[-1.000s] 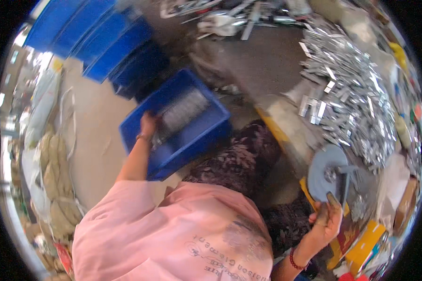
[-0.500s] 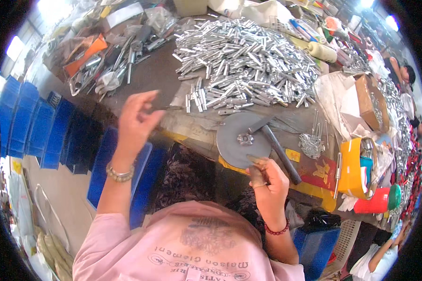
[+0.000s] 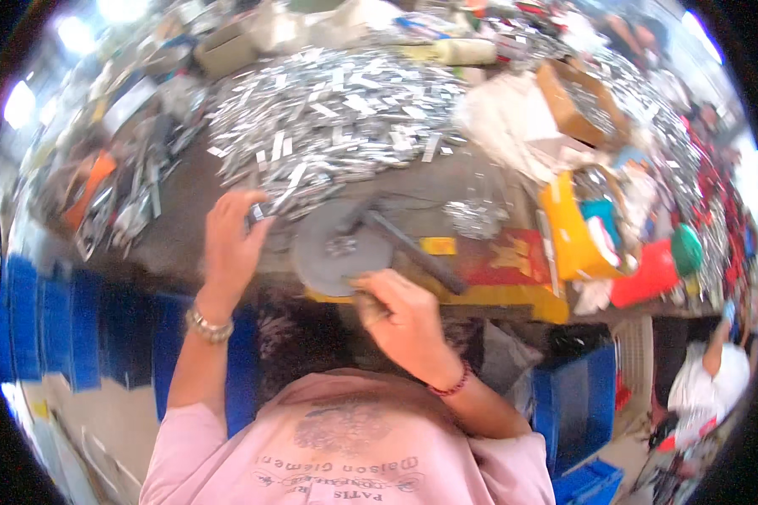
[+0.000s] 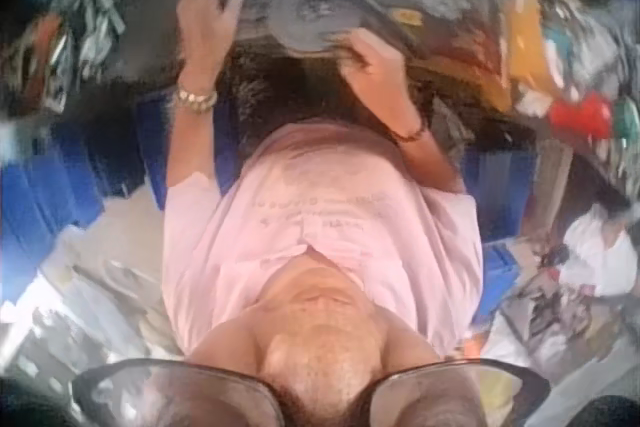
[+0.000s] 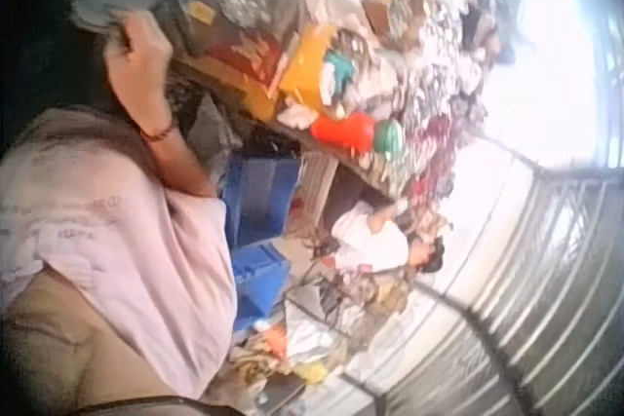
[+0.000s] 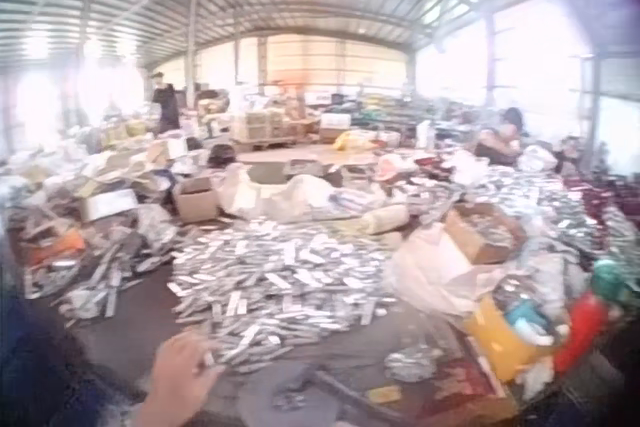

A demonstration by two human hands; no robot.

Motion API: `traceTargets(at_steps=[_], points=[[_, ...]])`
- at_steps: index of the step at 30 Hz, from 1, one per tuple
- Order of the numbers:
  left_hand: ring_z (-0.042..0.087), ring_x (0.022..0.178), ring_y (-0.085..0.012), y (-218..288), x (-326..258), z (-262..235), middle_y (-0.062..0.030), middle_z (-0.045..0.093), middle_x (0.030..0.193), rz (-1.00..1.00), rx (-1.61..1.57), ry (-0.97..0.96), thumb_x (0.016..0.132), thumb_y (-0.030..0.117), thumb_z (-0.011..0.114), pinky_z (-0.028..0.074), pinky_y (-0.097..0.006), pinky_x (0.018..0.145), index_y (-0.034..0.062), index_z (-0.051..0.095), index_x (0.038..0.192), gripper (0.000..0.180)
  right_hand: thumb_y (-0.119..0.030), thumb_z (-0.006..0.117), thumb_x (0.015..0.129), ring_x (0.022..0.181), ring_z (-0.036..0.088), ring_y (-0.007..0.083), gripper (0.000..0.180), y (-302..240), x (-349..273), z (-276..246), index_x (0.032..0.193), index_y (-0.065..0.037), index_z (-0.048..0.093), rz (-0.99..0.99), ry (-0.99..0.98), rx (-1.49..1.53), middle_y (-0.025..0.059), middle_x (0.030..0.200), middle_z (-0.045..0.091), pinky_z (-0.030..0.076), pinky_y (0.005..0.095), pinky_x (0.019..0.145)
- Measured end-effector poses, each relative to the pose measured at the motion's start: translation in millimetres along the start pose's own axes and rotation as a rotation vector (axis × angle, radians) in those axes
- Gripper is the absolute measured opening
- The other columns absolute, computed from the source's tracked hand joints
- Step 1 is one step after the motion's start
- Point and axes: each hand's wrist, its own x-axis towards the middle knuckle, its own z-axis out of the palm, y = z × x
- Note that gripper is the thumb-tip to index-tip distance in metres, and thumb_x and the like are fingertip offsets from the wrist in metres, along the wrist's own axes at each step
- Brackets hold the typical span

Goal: The person uses a hammer to assemble small metal components on a metal baseplate and places them into a blue storage bin.

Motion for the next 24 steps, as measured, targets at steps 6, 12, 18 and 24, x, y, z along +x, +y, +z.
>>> traceTargets(at_steps=[6,12,18,24], points=[[0.069,0.103,-0.0343,27.2,6.7,-8.0,-0.0122,0.073,0.106,0.074,-0.161,-0.022,0.089,-0.007,0.074,0.053,-0.043,0.094,0.0084,0.077,0.119,0.034,0.003,0.074,0.091,0.084,0.072,0.0232,0.017,-20.0,18.5,-61.8,0.108,0.000,0.074,0.022,-0.003,-0.069,0.0149,0.097,0.074,0.057,0.0332,0.075],[0.069,0.095,-0.0327,66.3,-6.9,-17.6,-0.0114,0.072,0.101,0.095,-0.259,-0.238,0.091,-0.004,0.075,0.056,-0.042,0.085,0.0106,0.078,0.125,0.037,-0.014,0.071,0.090,0.105,0.075,0.0400,0.024,65.1,90.1,-152.7,0.110,0.000,0.076,0.362,0.215,-0.700,0.0240,0.111,0.077,0.058,0.0486,0.093],[0.067,0.094,-0.0336,74.5,-16.0,-10.2,-0.0107,0.071,0.099,0.110,-0.279,-0.275,0.087,0.003,0.082,0.054,-0.044,0.084,0.0084,0.076,0.114,0.029,-0.019,0.074,0.083,0.107,0.073,0.0462,0.033,129.8,123.4,-158.7,0.107,0.003,0.074,0.393,0.075,-0.967,0.0292,0.107,0.076,0.057,0.0531,0.094],[0.066,0.093,-0.0317,60.8,-27.2,-9.7,-0.0118,0.069,0.096,0.014,-0.267,-0.237,0.086,0.007,0.084,0.052,-0.041,0.083,0.0029,0.077,0.102,0.017,-0.016,0.074,0.083,0.100,0.075,0.0417,0.025,86.3,114.2,-138.1,0.104,-0.003,0.073,0.342,0.106,-0.834,0.0213,0.104,0.078,0.057,0.0520,0.089]])
